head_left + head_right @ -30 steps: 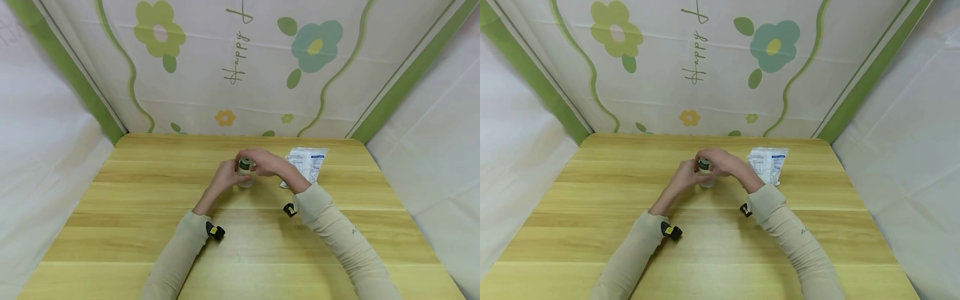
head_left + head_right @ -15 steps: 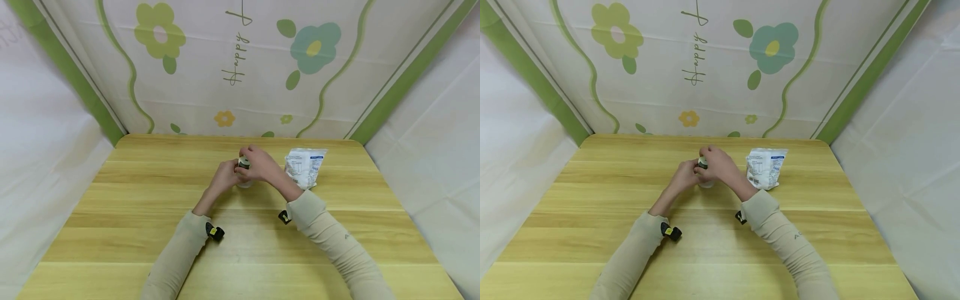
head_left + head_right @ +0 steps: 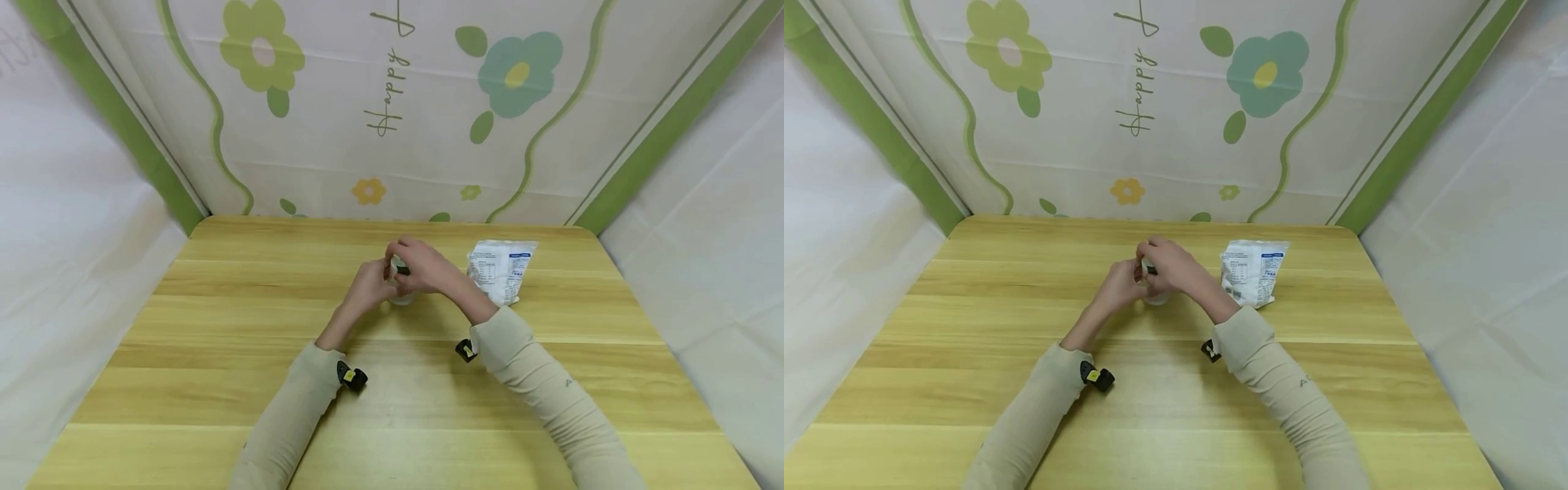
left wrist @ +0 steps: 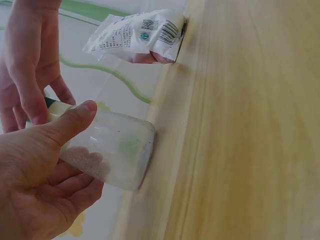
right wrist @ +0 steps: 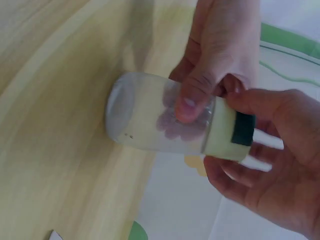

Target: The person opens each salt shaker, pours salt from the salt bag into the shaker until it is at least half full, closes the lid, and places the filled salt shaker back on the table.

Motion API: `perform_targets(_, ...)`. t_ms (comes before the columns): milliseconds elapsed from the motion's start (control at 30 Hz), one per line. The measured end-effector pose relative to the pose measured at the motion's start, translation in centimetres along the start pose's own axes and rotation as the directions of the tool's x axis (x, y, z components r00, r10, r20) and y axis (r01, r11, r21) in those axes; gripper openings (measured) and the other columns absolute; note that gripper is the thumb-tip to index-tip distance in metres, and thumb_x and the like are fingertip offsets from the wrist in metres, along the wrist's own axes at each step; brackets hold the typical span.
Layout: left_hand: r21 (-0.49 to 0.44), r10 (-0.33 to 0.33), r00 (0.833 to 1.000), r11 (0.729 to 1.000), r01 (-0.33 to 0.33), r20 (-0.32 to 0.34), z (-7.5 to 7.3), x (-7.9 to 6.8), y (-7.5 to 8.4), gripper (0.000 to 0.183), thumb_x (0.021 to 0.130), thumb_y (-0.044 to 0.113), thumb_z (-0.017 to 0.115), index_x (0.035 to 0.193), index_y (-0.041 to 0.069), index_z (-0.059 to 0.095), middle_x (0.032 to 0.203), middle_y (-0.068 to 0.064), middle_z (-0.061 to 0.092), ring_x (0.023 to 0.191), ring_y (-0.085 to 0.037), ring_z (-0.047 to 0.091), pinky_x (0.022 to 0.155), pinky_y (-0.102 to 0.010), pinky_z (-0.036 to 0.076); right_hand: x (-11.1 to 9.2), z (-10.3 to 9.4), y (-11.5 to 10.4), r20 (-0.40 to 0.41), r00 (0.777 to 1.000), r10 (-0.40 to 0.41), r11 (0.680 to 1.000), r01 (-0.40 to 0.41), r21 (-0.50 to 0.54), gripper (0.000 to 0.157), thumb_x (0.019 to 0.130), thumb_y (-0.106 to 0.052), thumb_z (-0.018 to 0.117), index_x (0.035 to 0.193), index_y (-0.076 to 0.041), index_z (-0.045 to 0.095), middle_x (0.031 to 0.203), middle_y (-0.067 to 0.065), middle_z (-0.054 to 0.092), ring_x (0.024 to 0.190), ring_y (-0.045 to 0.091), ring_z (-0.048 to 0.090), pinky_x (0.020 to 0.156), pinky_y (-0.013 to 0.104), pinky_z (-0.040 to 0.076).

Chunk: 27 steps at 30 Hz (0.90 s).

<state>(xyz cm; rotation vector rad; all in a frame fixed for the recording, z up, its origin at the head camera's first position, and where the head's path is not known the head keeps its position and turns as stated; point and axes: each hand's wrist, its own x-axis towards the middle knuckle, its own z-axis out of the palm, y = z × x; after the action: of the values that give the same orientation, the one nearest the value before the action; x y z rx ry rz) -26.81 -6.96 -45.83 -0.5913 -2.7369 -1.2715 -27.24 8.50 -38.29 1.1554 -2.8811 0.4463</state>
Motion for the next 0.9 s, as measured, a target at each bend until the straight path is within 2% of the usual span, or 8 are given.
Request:
perform_targets(133,0.003,0.005,1.000,1.000,-0.005,-0.003,0.01,0.08,-0.04,0.025,0.080,0.018,0.070,0.071,0.011,0.047,0.058,0.002,0.031,0.053,-0.009,0.027,0.050,-0.023,0.022,0.12,-0.20,0.19,0.048,0.998,-0.036,0.997,0.033,0.063,0.040,0.073,-0.006,0.069,0.110,-0.015,0.058,0.112,0.007,0.055,0.092,0.019,0.051,0.077,0.033,0.045)
perform_targets(233,0.020,0.008,1.000,1.000,-0.008,0.001,0.01,0.11,-0.07,0.022,0.082,0.018,0.067,0.072,0.009,0.049,0.058,0.002,0.033,0.052,-0.009,0.028,0.050,-0.023,0.024,0.10,-0.17,0.19,0.049,0.998,-0.024,0.997,0.021,0.078,0.044,0.075,-0.010,0.070,0.116,-0.016,0.055,0.117,0.006,0.053,0.096,0.019,0.051,0.080,0.034,0.045)
perform_targets(400,0.003,-0.004,1.000,1.000,0.004,0.011,0.00,0.01,-0.14,0.016,0.083,0.024,0.069,0.085,0.012,0.059,0.066,0.002,0.056,0.054,-0.009,0.046,0.053,-0.022,0.039,-0.16,-0.34,0.07,0.021,0.997,0.070,0.996,-0.071,0.055,0.052,0.084,-0.034,0.067,0.129,-0.017,0.047,0.131,0.010,0.047,0.110,0.025,0.052,0.088,0.041,0.046)
perform_targets(500,-0.050,-0.012,1.000,0.999,0.013,0.020,0.00,-0.01,-0.13,0.027,0.078,0.028,0.075,0.098,0.013,0.063,0.083,0.003,0.066,0.068,-0.008,0.057,0.062,-0.024,0.048,-0.30,-0.44,0.06,0.005,0.991,0.137,0.990,-0.137,0.037,0.053,0.083,-0.041,0.067,0.125,-0.015,0.049,0.129,0.011,0.048,0.106,0.027,0.054,0.085,0.042,0.048)
perform_targets(567,-0.073,-0.013,1.000,0.997,0.015,0.027,0.01,-0.03,-0.10,0.034,0.076,0.030,0.077,0.103,0.014,0.063,0.090,0.003,0.067,0.074,-0.009,0.060,0.066,-0.026,0.050,-0.37,-0.43,0.12,0.000,0.987,0.158,0.987,-0.158,0.031,0.050,0.083,-0.041,0.068,0.120,-0.013,0.052,0.123,0.011,0.050,0.101,0.025,0.055,0.081,0.040,0.048)
perform_targets(700,-0.091,-0.018,0.999,0.996,0.021,0.031,0.03,-0.04,-0.04,0.040,0.075,0.032,0.078,0.108,0.015,0.063,0.098,0.004,0.068,0.085,-0.008,0.062,0.073,-0.027,0.052,-0.37,-0.34,0.38,-0.004,0.990,0.139,0.990,-0.139,0.039,0.042,0.084,-0.037,0.067,0.114,-0.010,0.055,0.113,0.008,0.053,0.094,0.021,0.054,0.079,0.037,0.047)
perform_targets(900,-0.093,-0.003,1.000,0.996,0.005,0.022,0.05,-0.05,-0.17,0.042,0.074,0.032,0.078,0.109,0.014,0.063,0.097,0.003,0.067,0.083,-0.009,0.060,0.071,-0.028,0.051,-0.22,-0.50,0.73,0.012,0.998,0.068,0.995,-0.069,0.073,0.036,0.085,-0.027,0.067,0.114,-0.009,0.058,0.114,0.006,0.055,0.100,0.021,0.054,0.084,0.037,0.047)
